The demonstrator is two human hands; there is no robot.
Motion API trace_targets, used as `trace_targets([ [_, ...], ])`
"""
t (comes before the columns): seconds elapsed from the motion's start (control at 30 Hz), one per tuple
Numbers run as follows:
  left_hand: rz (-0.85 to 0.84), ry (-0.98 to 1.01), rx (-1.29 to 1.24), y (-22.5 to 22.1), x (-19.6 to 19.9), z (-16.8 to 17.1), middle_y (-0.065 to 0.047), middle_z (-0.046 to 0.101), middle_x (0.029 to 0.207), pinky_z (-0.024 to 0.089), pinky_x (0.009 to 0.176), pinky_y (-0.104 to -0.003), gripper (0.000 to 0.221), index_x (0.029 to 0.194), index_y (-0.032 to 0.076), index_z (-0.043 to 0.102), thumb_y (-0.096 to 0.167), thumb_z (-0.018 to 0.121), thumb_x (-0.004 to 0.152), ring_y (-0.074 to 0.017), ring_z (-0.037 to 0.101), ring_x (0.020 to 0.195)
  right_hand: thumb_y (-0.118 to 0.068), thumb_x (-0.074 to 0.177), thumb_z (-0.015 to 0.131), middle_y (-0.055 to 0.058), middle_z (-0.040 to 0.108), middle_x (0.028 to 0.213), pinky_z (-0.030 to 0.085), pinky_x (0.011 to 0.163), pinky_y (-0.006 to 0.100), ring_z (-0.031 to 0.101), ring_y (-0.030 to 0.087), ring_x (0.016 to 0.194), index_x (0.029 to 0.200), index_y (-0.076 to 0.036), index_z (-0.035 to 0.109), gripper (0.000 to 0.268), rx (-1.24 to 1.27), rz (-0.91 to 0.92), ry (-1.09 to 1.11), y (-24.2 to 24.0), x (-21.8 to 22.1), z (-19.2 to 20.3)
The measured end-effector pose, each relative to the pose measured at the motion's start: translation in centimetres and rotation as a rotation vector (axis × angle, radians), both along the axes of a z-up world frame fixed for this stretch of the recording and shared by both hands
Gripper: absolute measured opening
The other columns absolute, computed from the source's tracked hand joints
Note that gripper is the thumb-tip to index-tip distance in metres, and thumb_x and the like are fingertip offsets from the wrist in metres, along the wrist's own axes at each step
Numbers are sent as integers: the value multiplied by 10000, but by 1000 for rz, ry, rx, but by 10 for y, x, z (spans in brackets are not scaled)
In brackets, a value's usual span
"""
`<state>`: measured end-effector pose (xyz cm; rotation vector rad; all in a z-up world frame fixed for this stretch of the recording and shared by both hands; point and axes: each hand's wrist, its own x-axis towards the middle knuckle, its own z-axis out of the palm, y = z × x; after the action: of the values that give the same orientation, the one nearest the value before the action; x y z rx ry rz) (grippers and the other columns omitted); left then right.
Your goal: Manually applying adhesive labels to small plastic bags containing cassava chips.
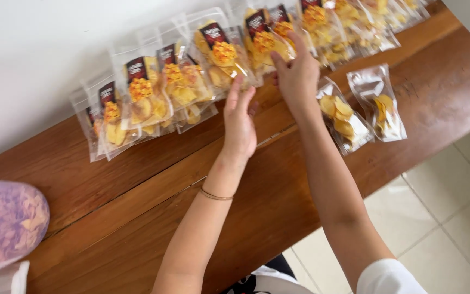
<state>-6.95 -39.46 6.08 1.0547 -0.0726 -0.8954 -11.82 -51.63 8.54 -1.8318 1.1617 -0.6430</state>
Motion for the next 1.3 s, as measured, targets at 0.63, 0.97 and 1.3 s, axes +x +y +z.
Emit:
trace_targets([
  [0.63,-552,-495,-181,143,-70,-12,-168,657,1330,577,949,-382,508,1453,120,517,167,662,968,-219,726,1049,-517,767,853,221,532,1438,356,1010,725,390,461,1391,1594,-165,389,1011,-431,134,553,14,-188,-43],
  [0.97,-461,-709,51,262,-52,-37,-119,699,1353,603,1025,-365,405,1347,174,587,334,606,975,-273,731,1163,-300,1078,668,290,479,1487,292,1060,503,433,432,1339,1543,63,476,620,-123,224,349,55,-155,-112],
  [1.3,-192,-648,263,387,-22,-29,-237,236,1681,223,1244,-530,1121,1599,7,179,734,342,762,-381,217,1567,-309,979,811,468,592,1306,467,869,691,592,633,1123,1583,86,330,867,-600,582,587,359,-30,-25],
])
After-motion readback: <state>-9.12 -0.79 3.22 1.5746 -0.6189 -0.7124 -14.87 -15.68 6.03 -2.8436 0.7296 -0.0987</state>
